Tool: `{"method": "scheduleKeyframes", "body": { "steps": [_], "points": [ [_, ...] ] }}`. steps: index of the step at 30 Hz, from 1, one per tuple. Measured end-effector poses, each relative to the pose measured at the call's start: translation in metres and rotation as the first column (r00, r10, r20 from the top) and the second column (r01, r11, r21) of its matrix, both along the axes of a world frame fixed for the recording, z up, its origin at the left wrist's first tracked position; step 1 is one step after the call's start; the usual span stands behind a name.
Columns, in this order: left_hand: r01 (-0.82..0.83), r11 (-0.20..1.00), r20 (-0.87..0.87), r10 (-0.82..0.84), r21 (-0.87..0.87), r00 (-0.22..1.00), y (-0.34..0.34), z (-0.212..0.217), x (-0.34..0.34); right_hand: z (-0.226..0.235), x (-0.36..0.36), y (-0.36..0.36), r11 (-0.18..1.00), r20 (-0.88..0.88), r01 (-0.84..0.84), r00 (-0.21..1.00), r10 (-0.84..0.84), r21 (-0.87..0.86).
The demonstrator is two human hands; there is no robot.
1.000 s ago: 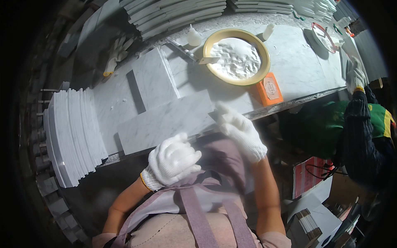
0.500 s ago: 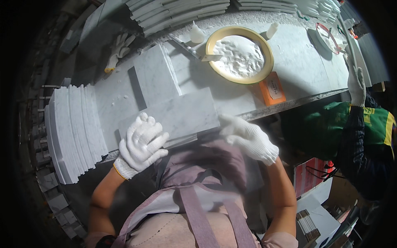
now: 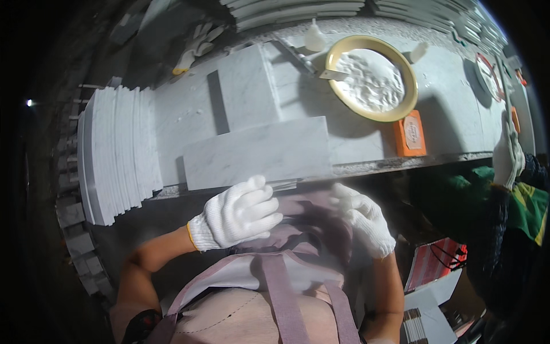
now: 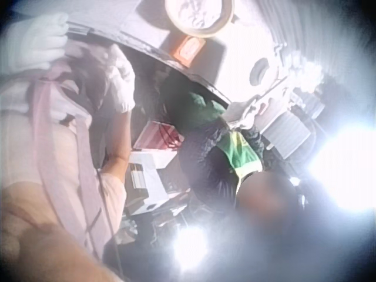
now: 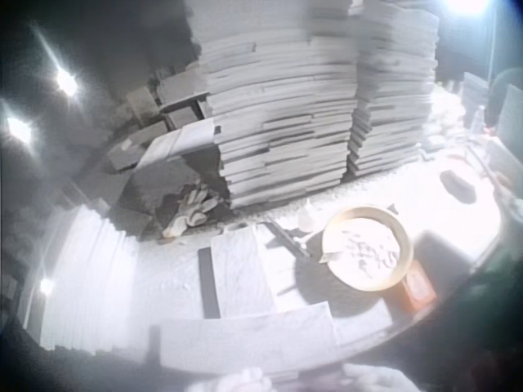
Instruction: The person applies a white powder to a rectangular stone tile and rubs it with a small orange block, then uses a metal scraper to remove excess powder and smooth the surface. The person repeats this process on multiple tiles, stacking finished pieces to the left.
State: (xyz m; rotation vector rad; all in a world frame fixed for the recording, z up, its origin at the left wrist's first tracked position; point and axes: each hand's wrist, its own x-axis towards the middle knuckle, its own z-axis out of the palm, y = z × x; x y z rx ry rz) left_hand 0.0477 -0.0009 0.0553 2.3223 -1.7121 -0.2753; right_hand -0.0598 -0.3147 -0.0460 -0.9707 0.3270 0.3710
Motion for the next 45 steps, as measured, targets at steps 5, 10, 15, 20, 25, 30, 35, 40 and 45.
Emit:
{"method": "scheduleKeyframes", "body": {
  "steps": [5, 10, 15, 20, 25, 30, 35, 40, 45],
  "points": [
    [-0.316, 0.948, 0.195, 0.307, 0.018, 0.932, 0.02, -0.004, -0.006, 0.0, 0.012, 0.025, 0.994, 0.064, 0.028, 0.997, -0.035, 0.106],
    [-0.552, 0.828, 0.299, 0.554, -0.102, 0.776, 0.061, -0.01, 0.02, 0.003, 0.028, 0.033, 0.997, 0.106, 0.038, 0.993, -0.045, 0.071],
    [-0.558, 0.796, 0.285, 0.492, 0.235, 0.822, 0.071, -0.015, 0.036, -0.001, 0.032, 0.043, 0.989, 0.068, 0.049, 0.996, -0.059, 0.142],
    [-0.511, 0.761, 0.214, 0.465, 0.4, 0.859, 0.066, -0.019, 0.048, -0.001, 0.038, 0.048, 0.99, 0.047, 0.036, 0.998, -0.043, 0.139],
    [-0.469, 0.814, 0.161, 0.44, 0.342, 0.883, 0.073, -0.027, 0.055, 0.002, 0.043, 0.055, 0.996, 0.104, 0.088, 0.991, -0.086, -0.014],
    [-0.552, 0.795, 0.114, 0.542, 0.251, 0.832, 0.066, -0.026, 0.037, 0.006, 0.039, 0.057, 0.988, 0.179, 0.156, 0.971, -0.157, 0.019],
    [-0.666, 0.702, -0.286, 0.712, 0.253, 0.642, 0.055, 0.011, -0.003, 0.038, 0.059, 0.046, 0.939, 0.431, 0.013, 0.886, -0.17, 0.343],
    [-0.809, 0.577, -0.682, 0.636, 0.11, 0.361, 0.059, 0.071, -0.027, 0.093, 0.087, 0.057, 0.967, 0.496, -0.033, 0.863, -0.1, 0.251],
    [-0.946, 0.318, -0.583, 0.756, -0.068, 0.296, 0.111, 0.135, -0.036, 0.088, 0.097, 0.074, 0.968, 0.522, -0.073, 0.851, -0.065, 0.239]
  ]
}}
